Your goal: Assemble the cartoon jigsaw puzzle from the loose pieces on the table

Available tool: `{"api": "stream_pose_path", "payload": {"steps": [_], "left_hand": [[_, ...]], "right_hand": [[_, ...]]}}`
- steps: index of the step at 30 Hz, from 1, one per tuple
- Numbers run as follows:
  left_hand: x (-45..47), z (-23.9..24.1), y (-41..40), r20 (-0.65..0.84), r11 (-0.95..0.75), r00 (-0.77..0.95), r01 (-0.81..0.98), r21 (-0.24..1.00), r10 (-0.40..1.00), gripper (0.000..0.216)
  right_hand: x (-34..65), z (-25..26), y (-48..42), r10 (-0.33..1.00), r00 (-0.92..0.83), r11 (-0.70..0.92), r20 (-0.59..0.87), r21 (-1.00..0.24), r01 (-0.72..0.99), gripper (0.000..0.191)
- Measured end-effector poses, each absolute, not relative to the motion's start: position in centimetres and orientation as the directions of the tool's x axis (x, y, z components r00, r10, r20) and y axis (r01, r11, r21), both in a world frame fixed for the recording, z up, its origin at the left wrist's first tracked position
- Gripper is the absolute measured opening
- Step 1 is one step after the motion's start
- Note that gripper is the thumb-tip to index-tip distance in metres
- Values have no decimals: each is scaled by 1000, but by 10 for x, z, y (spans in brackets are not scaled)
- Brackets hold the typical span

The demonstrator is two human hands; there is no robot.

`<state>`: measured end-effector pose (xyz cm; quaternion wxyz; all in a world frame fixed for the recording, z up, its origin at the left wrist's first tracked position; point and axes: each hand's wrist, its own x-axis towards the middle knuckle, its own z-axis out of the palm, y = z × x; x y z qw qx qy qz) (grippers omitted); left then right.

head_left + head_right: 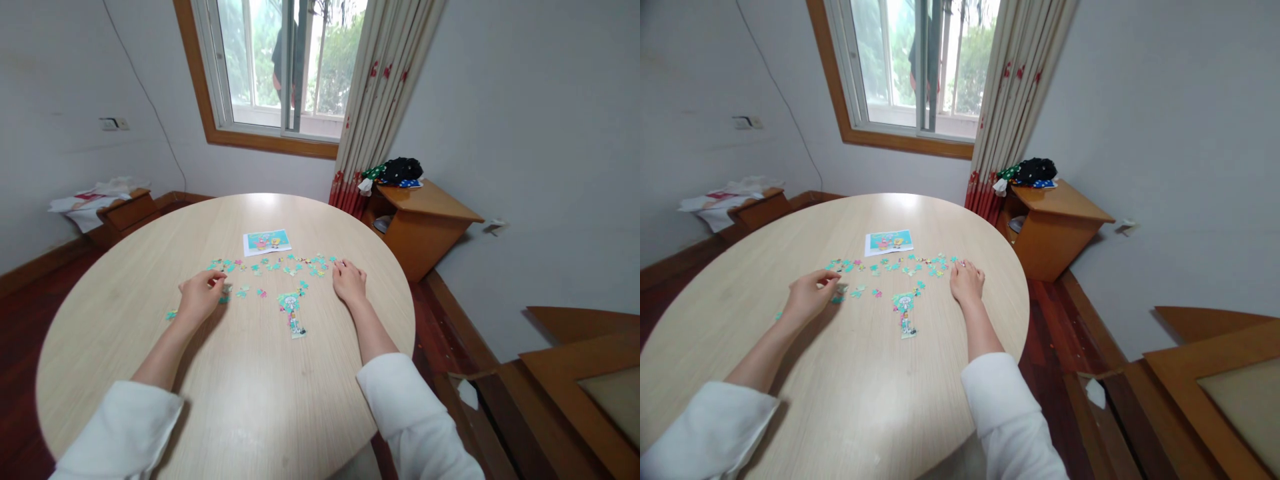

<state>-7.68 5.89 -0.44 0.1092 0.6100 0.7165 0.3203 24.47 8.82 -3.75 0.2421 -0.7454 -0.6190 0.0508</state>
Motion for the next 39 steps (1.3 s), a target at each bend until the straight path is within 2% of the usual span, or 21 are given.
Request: {"api": "stream_pose_path", "payload": {"steps": [9,15,21,39], "left_hand": [[-75,-1,57,236,43,-232,794,607,944,29],[-74,1,56,224,50,-233,790,612,946,27],[-75,1,56,233,44,-231,793,607,945,26],[-74,2,55,228,45,-235,783,620,945,27]], "right_hand": [[255,-44,94,909,257,-90,327,-447,890,31],[263,-49,98,875,295,-61,385,-517,854,28],[268,-44,93,845,413,-213,340,-495,842,26],[262,-37,89,878,416,-274,235,-467,841,17]]}}
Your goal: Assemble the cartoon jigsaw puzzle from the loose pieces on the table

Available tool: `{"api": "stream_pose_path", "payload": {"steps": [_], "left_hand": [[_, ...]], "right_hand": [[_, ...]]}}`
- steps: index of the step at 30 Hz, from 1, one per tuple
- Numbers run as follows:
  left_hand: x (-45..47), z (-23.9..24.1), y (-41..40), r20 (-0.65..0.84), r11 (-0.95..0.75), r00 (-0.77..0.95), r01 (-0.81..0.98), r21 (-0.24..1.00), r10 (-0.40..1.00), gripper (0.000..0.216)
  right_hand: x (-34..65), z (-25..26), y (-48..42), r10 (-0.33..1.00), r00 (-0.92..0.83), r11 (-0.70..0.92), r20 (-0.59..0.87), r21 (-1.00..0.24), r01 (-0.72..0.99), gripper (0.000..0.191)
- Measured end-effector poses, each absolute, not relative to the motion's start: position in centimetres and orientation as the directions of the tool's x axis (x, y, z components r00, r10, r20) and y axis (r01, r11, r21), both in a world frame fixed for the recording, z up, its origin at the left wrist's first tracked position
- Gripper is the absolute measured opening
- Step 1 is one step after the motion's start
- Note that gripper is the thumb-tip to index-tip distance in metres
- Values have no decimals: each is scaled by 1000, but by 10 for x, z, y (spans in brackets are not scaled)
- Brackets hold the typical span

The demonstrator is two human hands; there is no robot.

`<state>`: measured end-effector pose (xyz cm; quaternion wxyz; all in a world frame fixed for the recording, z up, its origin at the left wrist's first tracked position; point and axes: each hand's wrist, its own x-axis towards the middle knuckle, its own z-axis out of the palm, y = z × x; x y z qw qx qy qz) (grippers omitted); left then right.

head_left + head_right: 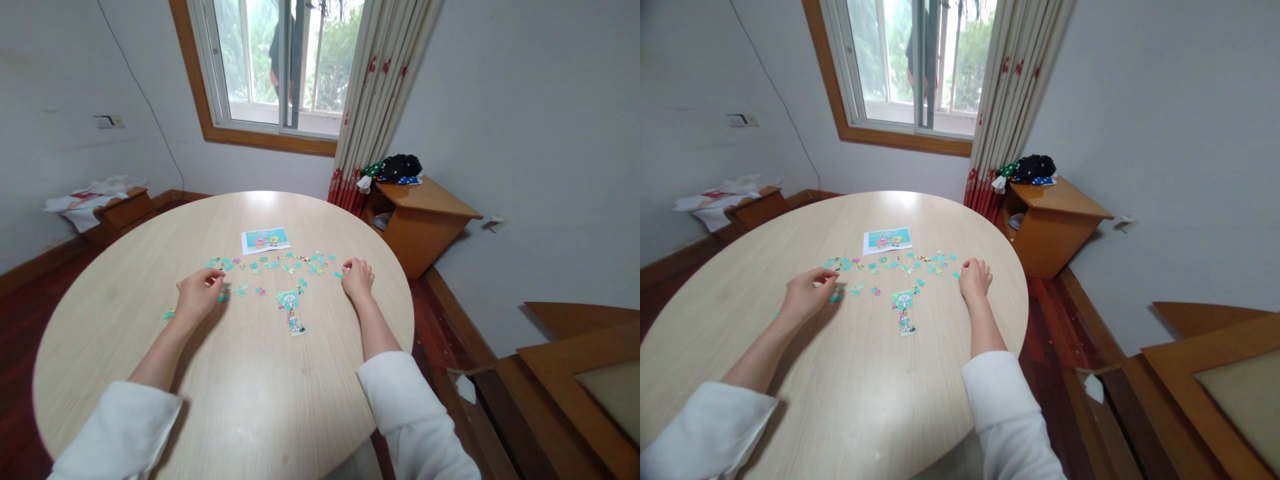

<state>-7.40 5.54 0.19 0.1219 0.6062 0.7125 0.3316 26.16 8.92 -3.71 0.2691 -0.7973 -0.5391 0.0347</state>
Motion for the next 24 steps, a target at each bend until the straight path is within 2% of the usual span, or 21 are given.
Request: {"api": "stream_pose_path", "payload": {"steps": [6,13,24], "left_hand": [[-73,2,55,233,31,-230,772,635,945,25],[-73,3,55,239,28,-236,765,643,942,21],[-76,1,57,236,40,-250,762,647,939,19]], "right_hand": [[265,-40,92,883,381,-175,275,-559,811,22],[268,-39,88,829,468,-293,307,-474,830,24],[264,-35,86,846,477,-309,237,-511,802,22]]}}
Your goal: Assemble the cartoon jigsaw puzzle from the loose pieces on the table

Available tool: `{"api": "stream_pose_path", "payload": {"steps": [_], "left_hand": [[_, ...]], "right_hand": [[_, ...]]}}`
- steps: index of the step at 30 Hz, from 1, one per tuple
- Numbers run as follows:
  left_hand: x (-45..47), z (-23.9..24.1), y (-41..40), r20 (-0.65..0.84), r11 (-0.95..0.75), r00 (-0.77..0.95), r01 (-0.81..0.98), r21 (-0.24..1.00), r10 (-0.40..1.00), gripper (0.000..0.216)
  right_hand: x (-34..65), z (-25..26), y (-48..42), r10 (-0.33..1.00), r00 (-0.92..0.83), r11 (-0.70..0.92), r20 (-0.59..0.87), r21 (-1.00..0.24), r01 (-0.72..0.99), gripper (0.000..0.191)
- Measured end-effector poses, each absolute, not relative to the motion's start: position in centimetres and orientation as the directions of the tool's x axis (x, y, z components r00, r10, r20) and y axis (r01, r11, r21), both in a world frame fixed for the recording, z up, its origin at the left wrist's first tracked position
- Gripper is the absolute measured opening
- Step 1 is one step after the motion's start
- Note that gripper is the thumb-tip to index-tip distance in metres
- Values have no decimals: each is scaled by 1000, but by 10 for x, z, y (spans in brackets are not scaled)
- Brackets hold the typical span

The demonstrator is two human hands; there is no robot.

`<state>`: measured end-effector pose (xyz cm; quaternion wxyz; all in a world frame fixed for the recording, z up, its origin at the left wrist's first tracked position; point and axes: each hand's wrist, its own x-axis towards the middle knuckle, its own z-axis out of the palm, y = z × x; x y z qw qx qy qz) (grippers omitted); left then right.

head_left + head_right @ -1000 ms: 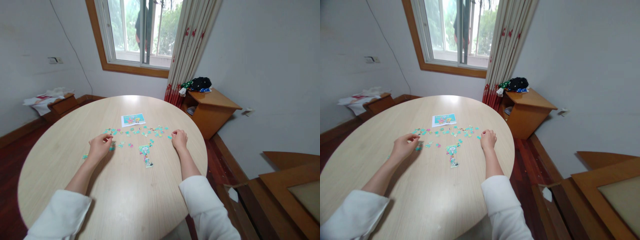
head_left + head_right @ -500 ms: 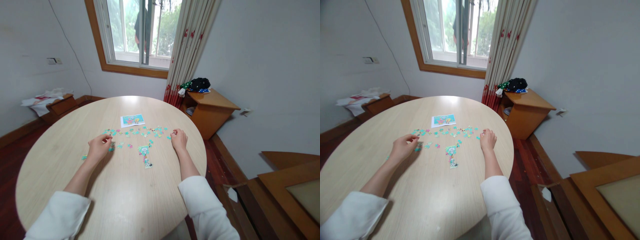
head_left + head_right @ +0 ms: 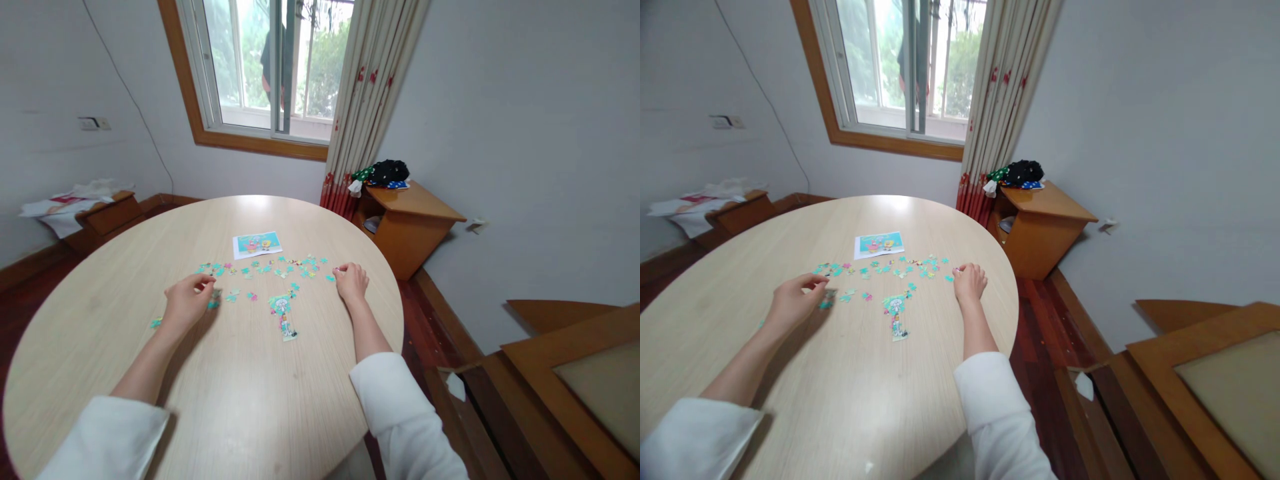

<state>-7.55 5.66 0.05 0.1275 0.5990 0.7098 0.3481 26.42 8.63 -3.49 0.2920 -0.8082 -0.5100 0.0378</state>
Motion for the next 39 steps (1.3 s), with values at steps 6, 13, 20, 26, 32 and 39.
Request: {"api": "stream_pose_path", "payload": {"steps": [6,13,20,26,32,39], "left_hand": [[-79,0,57,256,2,-214,771,637,943,17],[-77,0,56,255,3,-217,766,642,942,19],[-79,-2,57,271,-34,-196,750,661,942,21],[-52,4,45,342,-181,-114,672,718,933,24],[-8,-1,26,221,-242,98,370,897,970,34],[5,-3,22,71,-113,222,183,977,973,24]], "right_hand": [[266,-38,89,849,462,-240,254,-594,768,12],[266,-40,96,836,464,-7,294,-839,544,11],[255,-34,100,901,408,163,146,-987,-7,19],[231,-22,82,971,153,197,182,-976,-93,34],[194,-16,58,957,-273,72,97,-992,-102,67],[183,-15,48,900,-427,88,92,-996,-29,56]]}}
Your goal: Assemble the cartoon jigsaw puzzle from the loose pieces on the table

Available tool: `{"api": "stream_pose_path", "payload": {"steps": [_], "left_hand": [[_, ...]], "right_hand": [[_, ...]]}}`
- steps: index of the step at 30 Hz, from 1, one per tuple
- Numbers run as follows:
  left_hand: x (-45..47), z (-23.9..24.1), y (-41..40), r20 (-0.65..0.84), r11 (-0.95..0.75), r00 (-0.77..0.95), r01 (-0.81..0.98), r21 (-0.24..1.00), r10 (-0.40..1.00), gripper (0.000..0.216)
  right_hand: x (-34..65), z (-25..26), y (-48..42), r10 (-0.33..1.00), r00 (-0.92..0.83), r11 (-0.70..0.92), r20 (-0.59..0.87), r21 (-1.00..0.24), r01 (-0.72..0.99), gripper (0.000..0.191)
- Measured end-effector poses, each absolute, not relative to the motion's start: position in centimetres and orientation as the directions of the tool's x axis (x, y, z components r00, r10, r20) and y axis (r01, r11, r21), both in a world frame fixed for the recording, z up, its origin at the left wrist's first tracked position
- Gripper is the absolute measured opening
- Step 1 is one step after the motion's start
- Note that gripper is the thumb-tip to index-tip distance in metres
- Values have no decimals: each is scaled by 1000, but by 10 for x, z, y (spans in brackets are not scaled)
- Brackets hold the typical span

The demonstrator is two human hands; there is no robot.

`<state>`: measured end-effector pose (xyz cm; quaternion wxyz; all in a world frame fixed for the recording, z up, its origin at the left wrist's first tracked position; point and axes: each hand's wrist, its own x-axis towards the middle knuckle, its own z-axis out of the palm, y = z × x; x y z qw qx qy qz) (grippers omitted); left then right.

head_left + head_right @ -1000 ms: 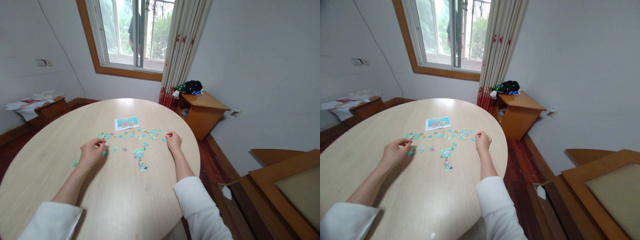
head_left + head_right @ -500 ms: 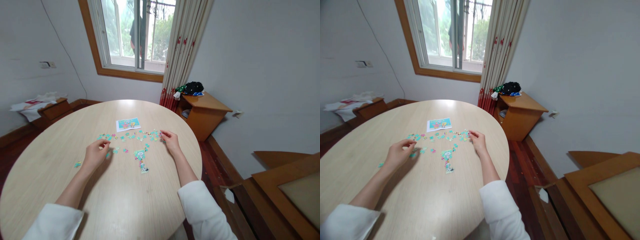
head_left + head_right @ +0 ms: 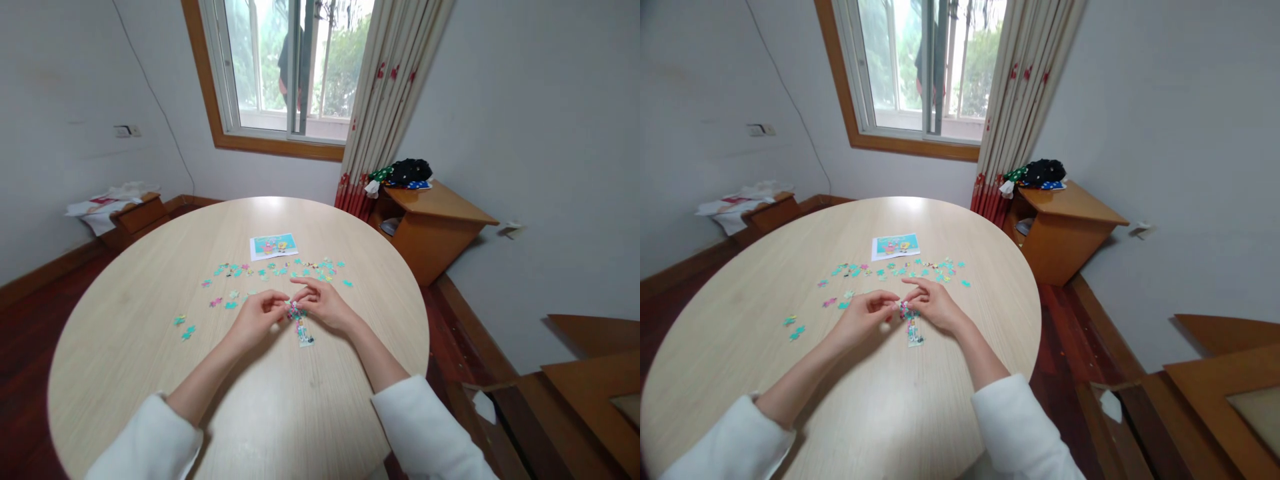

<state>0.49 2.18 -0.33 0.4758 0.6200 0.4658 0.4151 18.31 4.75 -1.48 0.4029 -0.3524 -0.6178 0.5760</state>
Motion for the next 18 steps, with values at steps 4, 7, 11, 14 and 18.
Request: {"api": "stream_pose_path", "payload": {"steps": [4,7,11,14,18], "left_hand": [[7,-4,19,132,-186,207,269,945,969,18],[6,-6,19,162,-221,204,311,924,965,16],[6,-6,19,120,-179,216,282,942,969,16],[7,-4,19,64,-118,218,246,962,974,15],[6,-4,20,5,-57,212,239,969,977,12]], "right_hand": [[182,-14,45,886,-453,93,97,-995,-32,53],[181,-15,45,882,-459,99,109,-994,-46,51],[180,-15,44,866,-485,109,119,-993,-49,46],[180,-14,43,856,-502,120,124,-992,-40,41],[179,-14,44,861,-492,133,132,-991,-32,44]]}}
